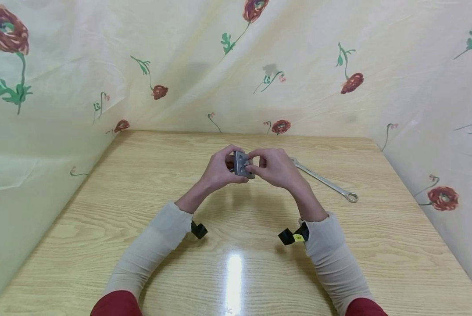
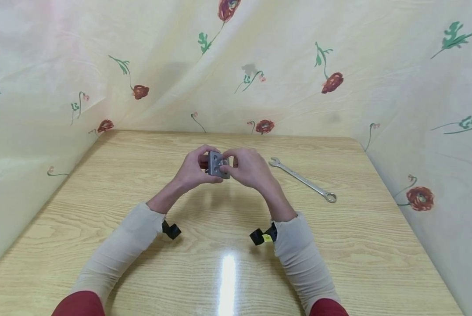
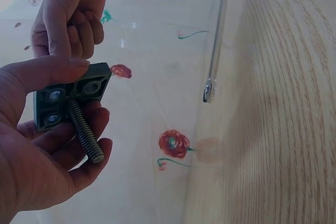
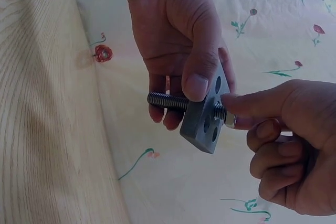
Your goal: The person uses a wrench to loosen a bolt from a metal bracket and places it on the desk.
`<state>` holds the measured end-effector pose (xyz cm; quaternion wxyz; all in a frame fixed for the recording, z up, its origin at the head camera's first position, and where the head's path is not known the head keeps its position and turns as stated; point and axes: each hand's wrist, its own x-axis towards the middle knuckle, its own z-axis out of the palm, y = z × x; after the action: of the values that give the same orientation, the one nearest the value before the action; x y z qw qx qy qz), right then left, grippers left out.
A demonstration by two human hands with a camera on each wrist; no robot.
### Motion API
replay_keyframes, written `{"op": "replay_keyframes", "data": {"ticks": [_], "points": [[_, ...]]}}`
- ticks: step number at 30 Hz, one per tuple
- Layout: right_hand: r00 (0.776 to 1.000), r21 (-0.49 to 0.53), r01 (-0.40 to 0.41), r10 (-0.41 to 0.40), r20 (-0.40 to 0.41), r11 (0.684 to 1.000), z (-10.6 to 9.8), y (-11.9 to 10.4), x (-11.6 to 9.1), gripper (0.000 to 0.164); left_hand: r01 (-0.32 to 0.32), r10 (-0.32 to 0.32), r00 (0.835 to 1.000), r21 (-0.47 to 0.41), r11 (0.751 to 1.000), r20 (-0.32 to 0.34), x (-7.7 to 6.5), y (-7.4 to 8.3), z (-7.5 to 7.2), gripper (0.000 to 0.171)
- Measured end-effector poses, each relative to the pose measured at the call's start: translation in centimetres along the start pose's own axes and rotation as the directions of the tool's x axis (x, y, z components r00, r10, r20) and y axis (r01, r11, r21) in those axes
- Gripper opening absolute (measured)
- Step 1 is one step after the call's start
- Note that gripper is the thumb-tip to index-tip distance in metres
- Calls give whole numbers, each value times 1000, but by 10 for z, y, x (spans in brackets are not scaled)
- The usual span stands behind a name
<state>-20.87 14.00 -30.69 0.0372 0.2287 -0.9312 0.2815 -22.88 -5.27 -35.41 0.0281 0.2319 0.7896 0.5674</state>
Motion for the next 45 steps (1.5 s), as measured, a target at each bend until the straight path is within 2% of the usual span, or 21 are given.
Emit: {"op": "replay_keyframes", "data": {"ticks": [4,10,25,31,37,41,45], "points": [[1000,5,-15,15,5,1000,0,1,1,31,2,-2,1000,-2,1000,-3,0,0,0,62],[1000,8,4,-4,18,1000,-1,3,1,31,6,-6,1000,-7,1000,-8,1,0,1,62],[1000,15,-7,7,-2,1000,-1,3,1,31,3,-3,1000,-6,1000,-13,1,1,0,62],[1000,20,21,-21,5,1000,0,4,1,32,0,0,1000,-15,1000,-11,0,2,0,62],[999,23,-44,44,-6,999,1,4,1,31,-11,10,1000,-24,1000,-9,0,1,1,62],[1000,20,-9,9,-9,1000,0,3,0,27,-8,8,1000,-21,1000,-8,0,1,1,62],[1000,14,27,-27,-8,1000,0,3,-1,30,-6,5,1000,-25,1000,-10,0,0,1,62]]}}
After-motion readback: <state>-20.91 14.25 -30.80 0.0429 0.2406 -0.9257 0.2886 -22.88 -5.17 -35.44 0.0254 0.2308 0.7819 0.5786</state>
